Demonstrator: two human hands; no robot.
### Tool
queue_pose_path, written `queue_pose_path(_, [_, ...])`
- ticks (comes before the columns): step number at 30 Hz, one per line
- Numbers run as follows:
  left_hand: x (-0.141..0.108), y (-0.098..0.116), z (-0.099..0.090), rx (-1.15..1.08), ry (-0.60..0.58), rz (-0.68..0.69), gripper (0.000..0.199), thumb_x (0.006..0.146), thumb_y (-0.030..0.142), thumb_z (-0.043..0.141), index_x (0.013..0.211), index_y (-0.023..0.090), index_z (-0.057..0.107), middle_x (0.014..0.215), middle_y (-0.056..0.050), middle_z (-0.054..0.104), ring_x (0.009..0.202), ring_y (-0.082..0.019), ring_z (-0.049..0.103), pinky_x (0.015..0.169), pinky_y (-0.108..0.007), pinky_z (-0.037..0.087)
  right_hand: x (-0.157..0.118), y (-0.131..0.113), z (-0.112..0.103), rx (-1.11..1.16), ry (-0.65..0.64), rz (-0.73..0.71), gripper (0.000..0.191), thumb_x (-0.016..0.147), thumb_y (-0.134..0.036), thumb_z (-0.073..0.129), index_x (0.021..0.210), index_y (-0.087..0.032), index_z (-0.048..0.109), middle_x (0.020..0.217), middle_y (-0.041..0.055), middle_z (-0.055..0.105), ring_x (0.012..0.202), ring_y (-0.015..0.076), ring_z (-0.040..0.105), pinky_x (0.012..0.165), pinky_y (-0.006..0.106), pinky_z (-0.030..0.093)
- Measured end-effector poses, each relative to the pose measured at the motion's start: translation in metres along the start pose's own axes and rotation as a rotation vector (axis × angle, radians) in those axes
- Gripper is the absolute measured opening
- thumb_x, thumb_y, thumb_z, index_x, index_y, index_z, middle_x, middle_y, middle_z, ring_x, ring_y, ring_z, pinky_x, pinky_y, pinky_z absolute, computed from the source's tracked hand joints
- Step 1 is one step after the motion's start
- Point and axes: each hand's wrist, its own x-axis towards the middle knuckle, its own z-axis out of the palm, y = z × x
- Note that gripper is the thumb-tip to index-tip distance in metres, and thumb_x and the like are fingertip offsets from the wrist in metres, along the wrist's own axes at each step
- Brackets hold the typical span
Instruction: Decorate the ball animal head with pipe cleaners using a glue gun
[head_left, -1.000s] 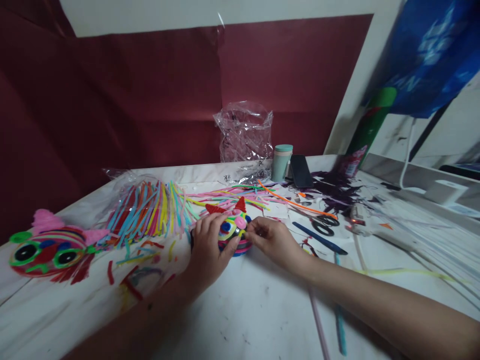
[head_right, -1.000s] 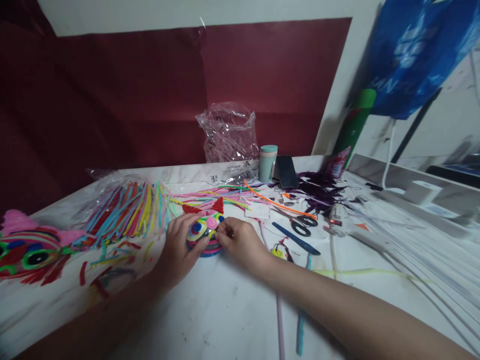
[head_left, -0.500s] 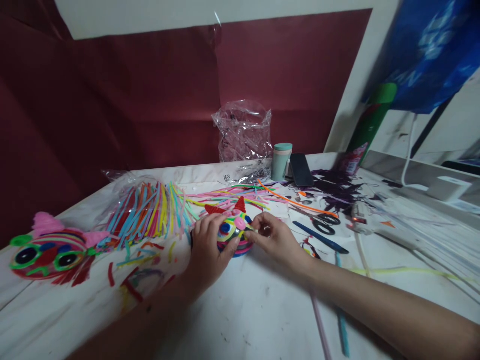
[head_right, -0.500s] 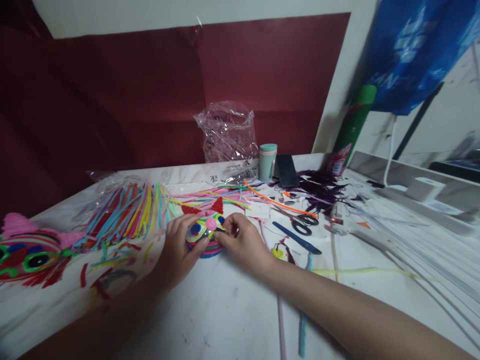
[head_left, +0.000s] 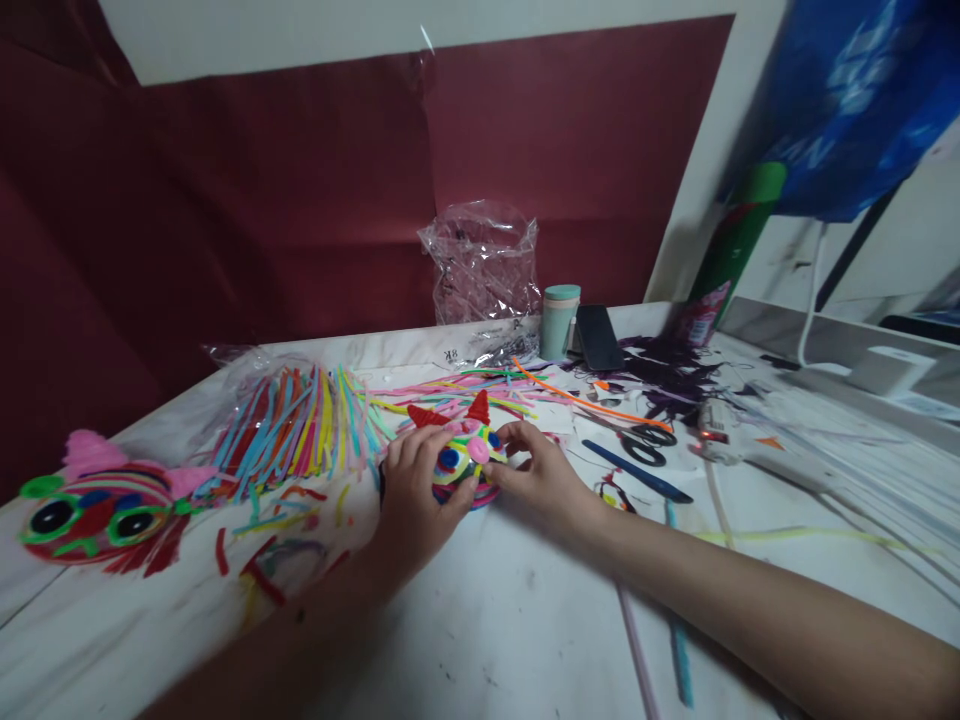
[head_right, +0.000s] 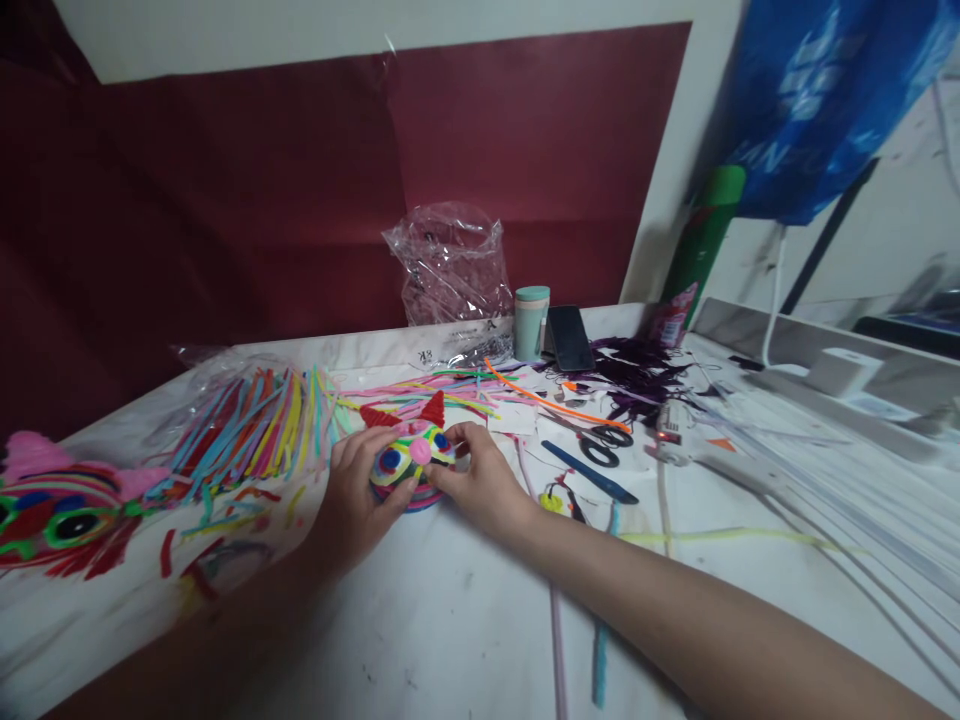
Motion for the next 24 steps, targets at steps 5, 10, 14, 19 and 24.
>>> queue_pose_path(5, [0.000, -0.005, 0.001, -0.007, 0.009, -0.055, 0.038, 0.075, 0.032, 0.058, 0.110, 0.019, 0.050, 0.109, -0.009, 0.057, 0.104, -0.025, 0.050, 0.092, -0.042, 0.037, 0.002, -0.002, -0.006, 0.058, -0.043, 0.043, 0.030, 0.071, -0.038, 0.062, 0.092, -0.018, 0.052, 0.085, 0.0014, 0.053, 0.079, 0.0153, 0.052, 0.068, 0.028, 0.044])
queue_pose_path(10, [0.000, -0.009, 0.000, -0.044, -0.014, -0.080, 0.039, 0.077, 0.035, 0.056, 0.113, 0.020, 0.050, 0.112, -0.009, 0.057, 0.108, -0.024, 0.049, 0.093, -0.041, 0.037, 0.001, 0.001, -0.005, 0.021, -0.074, 0.021, 0.042, 0.067, -0.034, 0.067, 0.103, -0.018, 0.053, 0.103, 0.0057, 0.056, 0.093, 0.0181, 0.053, 0.067, 0.027, 0.047])
queue_pose_path(14, [0.000, -0.014, -0.001, -0.129, -0.038, -0.115, 0.033, 0.086, 0.033, 0.041, 0.115, 0.020, 0.050, 0.116, -0.009, 0.056, 0.113, -0.023, 0.047, 0.096, -0.041, 0.036, 0.002, 0.002, -0.005, 0.034, -0.056, 0.061, 0.036, 0.071, -0.032, 0.063, 0.103, -0.017, 0.054, 0.105, 0.0066, 0.058, 0.094, 0.0184, 0.054, 0.074, 0.030, 0.047])
queue_pose_path(19, [0.001, -0.024, 0.001, -0.295, -0.053, -0.242, 0.034, 0.087, 0.036, 0.039, 0.115, 0.019, 0.050, 0.118, -0.009, 0.057, 0.114, -0.022, 0.049, 0.095, -0.039, 0.039, 0.000, 0.000, -0.004, 0.206, -0.120, 0.197, 0.034, 0.074, -0.031, 0.060, 0.104, -0.017, 0.054, 0.100, 0.0080, 0.062, 0.088, 0.0190, 0.060, 0.075, 0.033, 0.048])
queue_pose_path(24, [0.001, -0.027, 0.005, -0.510, -0.079, -0.378, 0.037, 0.086, 0.039, 0.043, 0.117, 0.019, 0.049, 0.119, -0.009, 0.057, 0.110, -0.021, 0.054, 0.088, -0.034, 0.046, -0.003, -0.009, -0.005, 0.209, -0.177, 0.093, 0.035, 0.069, -0.029, 0.064, 0.101, -0.017, 0.057, 0.100, 0.0079, 0.063, 0.092, 0.0198, 0.059, 0.084, 0.036, 0.047])
